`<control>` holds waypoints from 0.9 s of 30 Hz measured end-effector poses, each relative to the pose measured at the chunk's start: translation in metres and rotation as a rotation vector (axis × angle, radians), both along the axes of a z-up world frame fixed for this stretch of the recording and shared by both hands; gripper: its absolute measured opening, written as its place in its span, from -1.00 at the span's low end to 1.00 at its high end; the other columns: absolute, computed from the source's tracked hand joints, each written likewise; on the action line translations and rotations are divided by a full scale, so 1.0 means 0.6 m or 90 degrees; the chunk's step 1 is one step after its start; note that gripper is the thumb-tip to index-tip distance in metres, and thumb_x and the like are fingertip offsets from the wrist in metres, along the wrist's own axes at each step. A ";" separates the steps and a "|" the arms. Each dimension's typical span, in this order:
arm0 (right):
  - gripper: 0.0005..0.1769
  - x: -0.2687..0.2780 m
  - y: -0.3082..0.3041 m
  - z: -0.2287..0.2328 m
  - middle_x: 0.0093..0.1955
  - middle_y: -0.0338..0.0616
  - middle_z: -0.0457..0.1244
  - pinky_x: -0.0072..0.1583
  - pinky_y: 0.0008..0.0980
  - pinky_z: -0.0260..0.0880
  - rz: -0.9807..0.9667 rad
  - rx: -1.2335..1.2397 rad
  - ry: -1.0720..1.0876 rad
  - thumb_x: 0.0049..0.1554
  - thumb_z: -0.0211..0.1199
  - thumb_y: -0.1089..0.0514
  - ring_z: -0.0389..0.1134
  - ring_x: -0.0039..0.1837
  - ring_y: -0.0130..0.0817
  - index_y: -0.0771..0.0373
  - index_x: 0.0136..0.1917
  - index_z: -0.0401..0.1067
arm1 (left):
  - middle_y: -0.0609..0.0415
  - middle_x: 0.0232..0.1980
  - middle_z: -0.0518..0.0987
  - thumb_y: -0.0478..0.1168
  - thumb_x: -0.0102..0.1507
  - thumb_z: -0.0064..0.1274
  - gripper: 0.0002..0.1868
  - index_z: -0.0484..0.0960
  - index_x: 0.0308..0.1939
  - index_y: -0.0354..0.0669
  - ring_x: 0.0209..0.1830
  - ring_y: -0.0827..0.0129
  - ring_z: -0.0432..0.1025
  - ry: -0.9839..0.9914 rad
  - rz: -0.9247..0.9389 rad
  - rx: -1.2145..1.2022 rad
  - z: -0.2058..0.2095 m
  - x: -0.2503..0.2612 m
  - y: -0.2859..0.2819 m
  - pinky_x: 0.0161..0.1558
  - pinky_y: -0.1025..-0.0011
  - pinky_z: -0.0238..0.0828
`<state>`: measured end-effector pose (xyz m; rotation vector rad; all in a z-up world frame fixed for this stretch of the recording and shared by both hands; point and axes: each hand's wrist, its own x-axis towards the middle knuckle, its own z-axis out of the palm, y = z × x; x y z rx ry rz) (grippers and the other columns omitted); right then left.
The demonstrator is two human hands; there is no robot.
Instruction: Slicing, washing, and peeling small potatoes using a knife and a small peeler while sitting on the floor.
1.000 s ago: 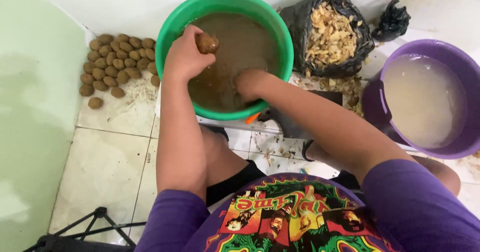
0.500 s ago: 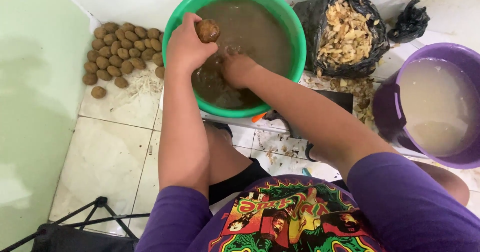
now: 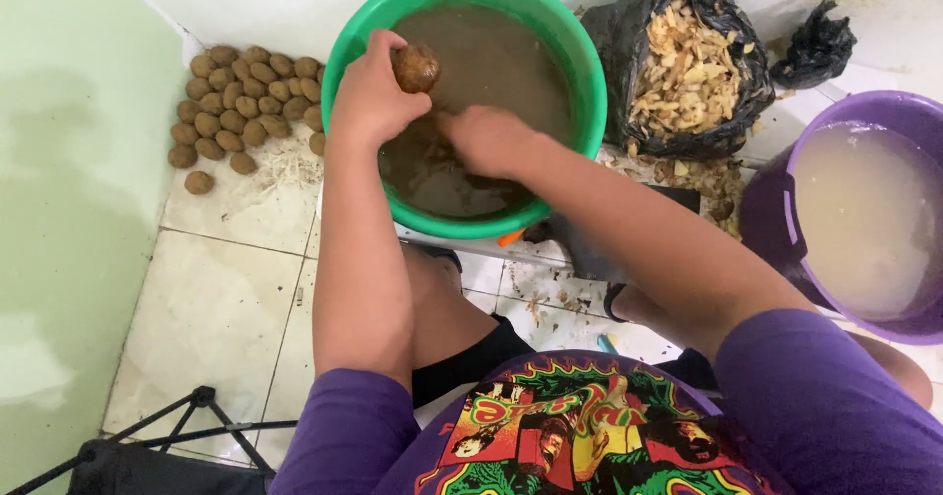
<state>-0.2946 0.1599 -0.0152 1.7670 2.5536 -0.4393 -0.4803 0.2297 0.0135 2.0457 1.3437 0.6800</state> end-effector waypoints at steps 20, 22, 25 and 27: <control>-0.63 0.099 -0.048 0.066 -0.09 0.11 0.37 -0.11 0.13 0.36 -0.190 0.103 0.018 0.10 0.08 0.28 0.38 -0.09 0.24 0.14 0.19 0.38 | -0.11 -0.01 0.59 -0.27 -0.04 0.31 -0.39 0.44 0.07 -0.21 -0.12 0.01 0.51 0.028 0.027 0.036 -0.046 0.012 0.020 -0.06 0.21 0.47; -0.65 0.105 -0.045 0.053 -0.14 0.17 0.35 -0.14 0.15 0.36 -0.195 0.092 -0.034 0.13 0.11 0.24 0.37 -0.14 0.25 0.14 0.21 0.35 | -0.14 -0.02 0.57 -0.27 -0.03 0.29 -0.40 0.45 0.08 -0.21 -0.13 -0.01 0.49 0.053 0.021 0.018 -0.049 0.013 0.020 -0.06 0.20 0.46; -0.94 0.112 -0.035 0.036 -0.31 0.02 0.32 -0.15 -0.09 0.54 -0.140 0.167 -0.106 0.13 0.29 0.25 0.49 -0.17 0.06 0.28 -0.12 0.46 | -0.32 0.17 0.52 -0.18 -0.03 0.33 -0.28 0.45 0.19 -0.27 0.29 -0.17 0.41 0.127 -0.105 -0.122 -0.032 0.020 0.015 0.23 0.05 0.39; -0.91 0.109 -0.037 0.037 -0.34 -0.11 0.32 -0.20 -0.21 0.54 -0.130 0.221 -0.191 0.08 0.36 0.19 0.49 -0.22 -0.08 0.16 -0.17 0.46 | -0.35 0.23 0.52 -0.12 -0.03 0.35 -0.17 0.43 0.29 -0.31 0.31 -0.13 0.43 0.200 -0.143 -0.181 -0.035 0.026 0.014 0.27 0.06 0.41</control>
